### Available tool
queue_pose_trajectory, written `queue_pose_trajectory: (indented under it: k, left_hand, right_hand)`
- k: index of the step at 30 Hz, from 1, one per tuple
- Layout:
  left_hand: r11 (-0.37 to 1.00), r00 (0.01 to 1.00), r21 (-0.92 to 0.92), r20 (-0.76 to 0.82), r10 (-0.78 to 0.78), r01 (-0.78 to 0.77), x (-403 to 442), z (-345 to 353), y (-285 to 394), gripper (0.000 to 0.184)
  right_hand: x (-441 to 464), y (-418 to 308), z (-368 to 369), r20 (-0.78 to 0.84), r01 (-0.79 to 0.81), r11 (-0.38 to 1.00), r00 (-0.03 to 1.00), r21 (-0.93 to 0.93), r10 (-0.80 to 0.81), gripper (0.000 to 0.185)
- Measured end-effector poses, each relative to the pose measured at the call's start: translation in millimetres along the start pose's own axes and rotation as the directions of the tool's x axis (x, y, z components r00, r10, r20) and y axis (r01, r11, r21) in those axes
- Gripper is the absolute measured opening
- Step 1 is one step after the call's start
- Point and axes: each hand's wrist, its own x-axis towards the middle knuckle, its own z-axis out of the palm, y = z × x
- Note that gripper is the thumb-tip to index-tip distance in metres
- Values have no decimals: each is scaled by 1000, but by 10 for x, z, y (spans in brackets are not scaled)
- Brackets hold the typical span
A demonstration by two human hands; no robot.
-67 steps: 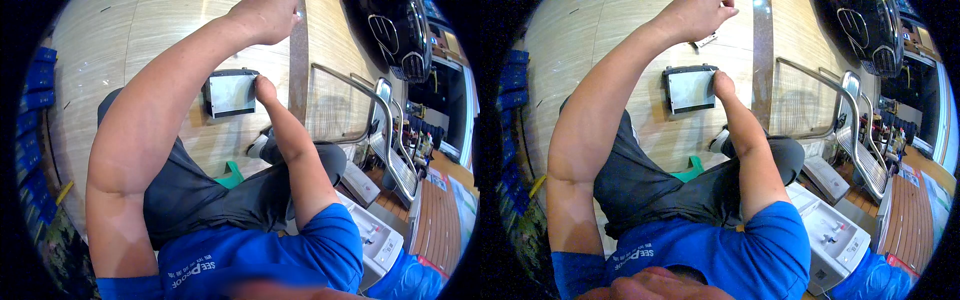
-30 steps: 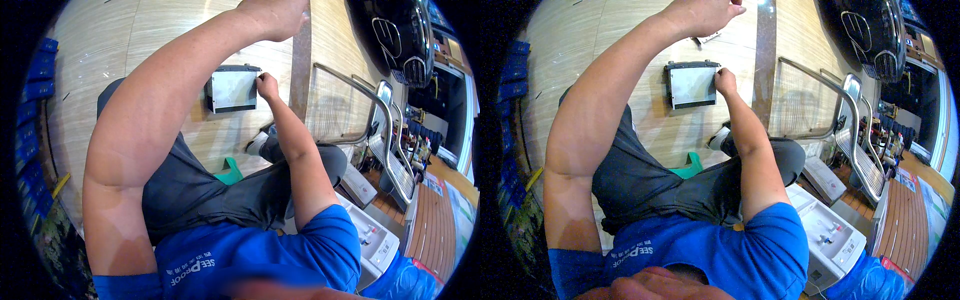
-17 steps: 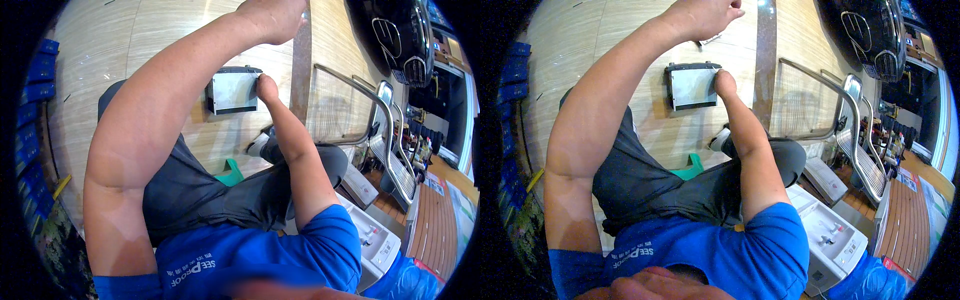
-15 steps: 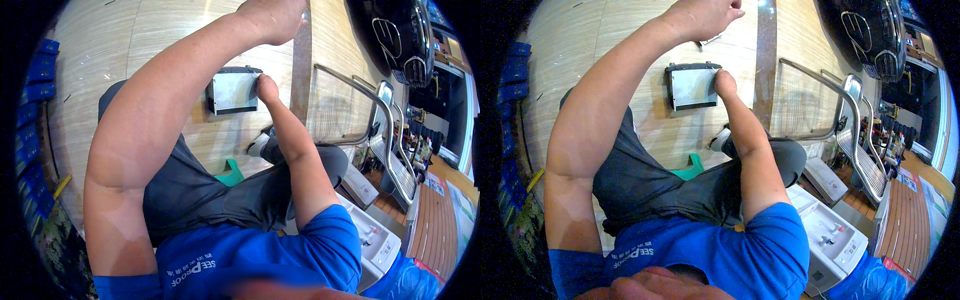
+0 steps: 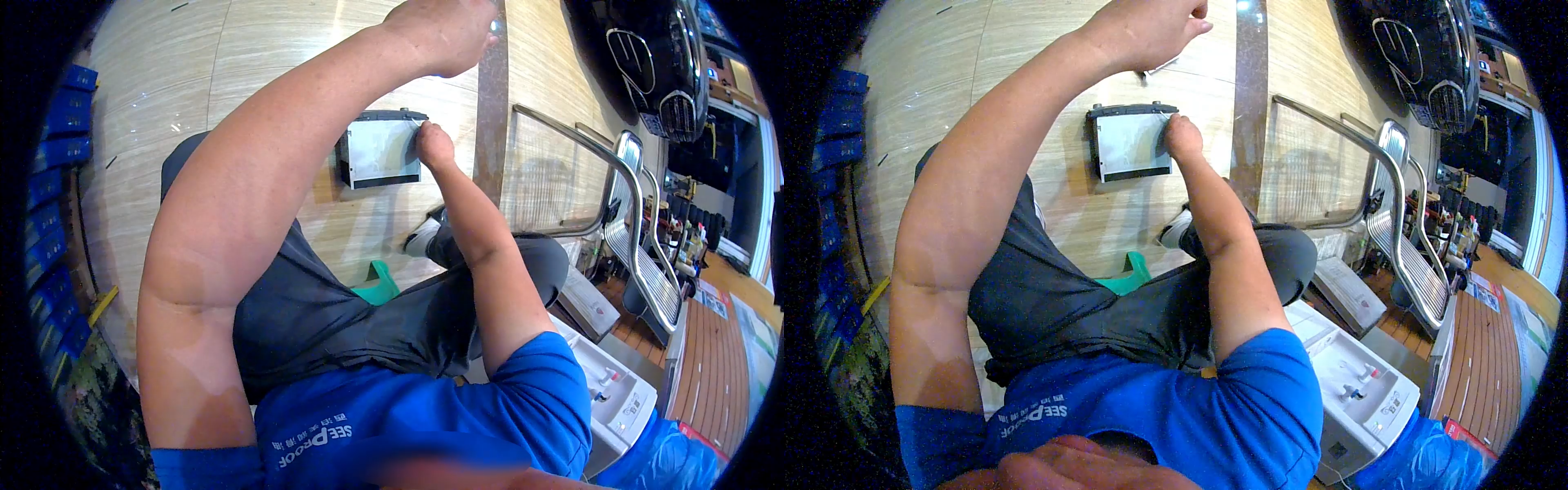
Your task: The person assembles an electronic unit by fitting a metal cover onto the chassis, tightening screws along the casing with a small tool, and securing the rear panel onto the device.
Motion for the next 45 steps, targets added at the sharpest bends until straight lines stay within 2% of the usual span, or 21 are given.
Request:
queue_pose_trajectory:
  k: [13,16,18,19,20,23,24,28,30,33,34,36,37,41,43,45]
  left_hand:
    - [1000,998,13,54,-21,21,-21,-5,4,24]
    - [998,998,65,63,-20,16,14,49,-45,24]
    - [998,998,53,56,-21,18,4,50,-64,24]
    - [999,999,48,46,-26,24,-7,26,-62,24]
    - [999,999,44,44,-21,19,-22,0,-56,24]
    - [999,999,42,39,-17,15,-67,-95,-41,25]
    - [999,999,44,28,-20,18,-50,-72,-80,25]
    - [998,998,30,18,-54,53,-77,-174,-57,26]
    - [999,997,24,62,-50,48,-105,-252,-28,26]
    - [995,996,49,39,-84,82,-142,-253,-37,27]
    - [995,995,68,54,-81,78,-153,-252,-45,28]
    - [991,993,112,86,-79,69,-171,-248,-53,30]
    - [988,989,139,121,-82,65,-170,-242,-51,31]
    - [984,986,180,165,-29,-1,-259,-159,-51,32]
    - [947,947,317,289,-139,43,-256,-27,-97,36]
    - [946,929,322,339,-151,36,-260,-13,-126,33]
  right_hand:
    - [-16,-57,-24,28,-25,998,999,-63,27,23]
    - [-46,-56,-93,-17,-43,999,999,27,43,28]
    - [0,-24,-157,-48,-129,974,989,184,140,34]
    - [19,7,-181,-107,-113,974,985,197,136,32]
    - [32,59,-229,-101,-147,961,979,234,175,28]
    - [18,136,-543,-85,-144,971,983,191,163,30]
    - [49,240,-622,-92,-51,987,994,153,65,30]
    - [-155,222,-1315,8,50,972,999,228,-53,33]
    - [-374,182,-1674,52,160,983,985,91,-165,31]
    - [-693,92,-1986,89,114,992,989,62,-120,32]
    - [-710,166,-1924,84,109,992,990,61,-114,32]
    - [-752,222,-1767,-52,250,967,967,37,-248,33]
    - [-752,196,-1750,15,264,964,964,37,-265,33]
    - [-594,67,-1536,22,262,959,964,106,-266,30]
    - [-553,70,-1437,105,203,979,973,26,-204,26]
    - [-537,98,-1365,143,160,987,977,-3,-158,25]
